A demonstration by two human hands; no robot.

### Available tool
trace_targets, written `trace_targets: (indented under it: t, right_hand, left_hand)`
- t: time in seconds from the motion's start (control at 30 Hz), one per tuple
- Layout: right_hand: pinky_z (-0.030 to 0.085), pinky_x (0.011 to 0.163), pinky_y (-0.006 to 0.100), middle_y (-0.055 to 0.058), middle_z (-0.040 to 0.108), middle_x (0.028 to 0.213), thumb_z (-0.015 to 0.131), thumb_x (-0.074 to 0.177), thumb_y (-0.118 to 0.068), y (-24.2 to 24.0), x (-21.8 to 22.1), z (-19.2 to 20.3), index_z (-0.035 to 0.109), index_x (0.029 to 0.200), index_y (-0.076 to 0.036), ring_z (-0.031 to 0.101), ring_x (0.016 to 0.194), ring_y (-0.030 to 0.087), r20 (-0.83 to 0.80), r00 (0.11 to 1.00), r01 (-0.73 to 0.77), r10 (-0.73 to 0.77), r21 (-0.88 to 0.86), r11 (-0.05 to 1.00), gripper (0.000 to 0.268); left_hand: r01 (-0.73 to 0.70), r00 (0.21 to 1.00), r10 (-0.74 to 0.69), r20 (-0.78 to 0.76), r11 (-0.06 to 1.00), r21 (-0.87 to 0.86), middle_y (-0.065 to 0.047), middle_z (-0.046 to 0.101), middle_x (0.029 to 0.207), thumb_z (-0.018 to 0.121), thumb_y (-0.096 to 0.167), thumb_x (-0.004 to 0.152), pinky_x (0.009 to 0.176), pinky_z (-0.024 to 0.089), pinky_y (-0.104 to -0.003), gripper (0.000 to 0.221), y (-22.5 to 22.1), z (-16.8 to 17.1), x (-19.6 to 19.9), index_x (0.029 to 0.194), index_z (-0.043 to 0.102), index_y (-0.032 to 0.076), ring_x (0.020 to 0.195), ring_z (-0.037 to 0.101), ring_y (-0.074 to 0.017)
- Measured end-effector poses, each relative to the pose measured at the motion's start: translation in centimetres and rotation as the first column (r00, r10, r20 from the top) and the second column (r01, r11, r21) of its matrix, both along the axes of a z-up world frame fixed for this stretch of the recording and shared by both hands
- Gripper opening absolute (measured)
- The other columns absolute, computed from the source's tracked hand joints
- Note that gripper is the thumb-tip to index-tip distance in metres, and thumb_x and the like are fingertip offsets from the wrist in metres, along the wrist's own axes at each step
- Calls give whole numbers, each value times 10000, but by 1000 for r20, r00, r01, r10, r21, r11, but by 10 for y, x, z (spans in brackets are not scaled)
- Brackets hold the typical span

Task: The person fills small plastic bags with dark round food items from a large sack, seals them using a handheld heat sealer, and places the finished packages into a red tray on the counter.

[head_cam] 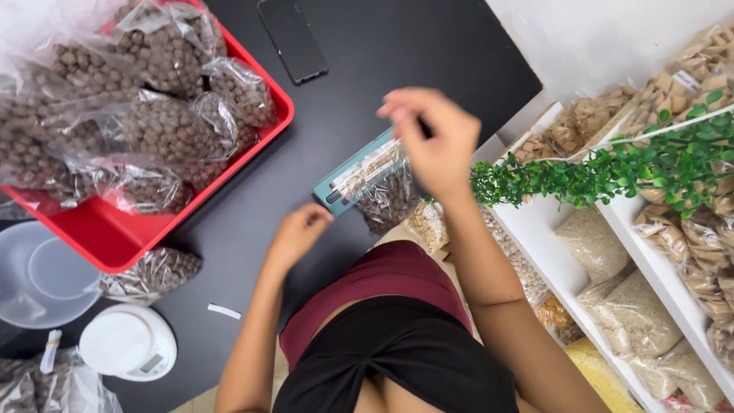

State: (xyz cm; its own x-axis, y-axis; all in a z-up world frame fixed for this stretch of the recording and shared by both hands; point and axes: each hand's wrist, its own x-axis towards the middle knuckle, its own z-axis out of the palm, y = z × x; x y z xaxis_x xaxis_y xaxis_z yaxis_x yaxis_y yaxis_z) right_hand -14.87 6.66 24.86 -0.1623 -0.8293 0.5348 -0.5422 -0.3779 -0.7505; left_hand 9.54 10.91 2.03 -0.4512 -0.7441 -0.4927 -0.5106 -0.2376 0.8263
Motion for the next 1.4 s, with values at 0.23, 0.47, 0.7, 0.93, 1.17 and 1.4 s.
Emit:
trace_targets:
  t: [0.23,0.47,0.7,0.93,1.17,1.4]
  right_hand:
    - [539,927,363,178,664,1115,473,1115,-164,22,-18,22,638,1155,32,637,1026,271,-45,995,78,-87,-177,981,259]
    - [484,913,445,144,713,990,607,1022,-177,102,-53,-93,724,951,-24,605,951,325,-307,928,74,-211,-404,912,206]
    - [514,889,411,16,761,924,661,983,-145,124,-69,-154,773,1011,-110,693,889,280,-344,939,30,-26,7,1000,120]
    - [495,1019,568,365,636,1250,653,1010,-146,86,-59,-180,576,1316,74,580,1221,525,4,988,118,-153,621,775,385]
    - [553,750,296,0,735,863,723,986,-254,76,-72,-259,729,1100,-113,675,792,89,340,875,-29,-344,748,663,181]
    - [615,693,257,-17,709,806,680,988,-166,83,-58,-232,686,1064,-76,739,700,79,699,630,-419,-339,673,609,118]
  left_hand:
    - [82,971,-79,-225,997,7,38,557,1448,633,321,952,985,471,-324,412,42,14,-40,1359,603,261,1200,590,-149]
    - [15,965,-19,-262,1000,-19,-233,407,1565,776,207,863,1039,510,-523,686,51,20,-62,1501,530,266,1369,493,-452]
    - [-54,943,83,-322,994,98,-238,294,1635,791,158,829,1054,490,-515,814,58,19,-71,1569,461,231,1471,364,-438]
    - [-139,915,162,-369,986,88,-193,341,1621,788,112,809,1083,467,-468,801,57,6,-85,1546,488,204,1471,376,-393]
    - [-216,935,159,-317,964,-154,-113,560,1457,788,158,813,1089,471,-460,629,54,18,-78,1414,608,206,1368,527,-338]
    - [-355,838,327,-438,935,17,-49,661,1353,752,114,863,1077,436,-371,435,59,30,-58,1291,725,184,1306,564,-219]
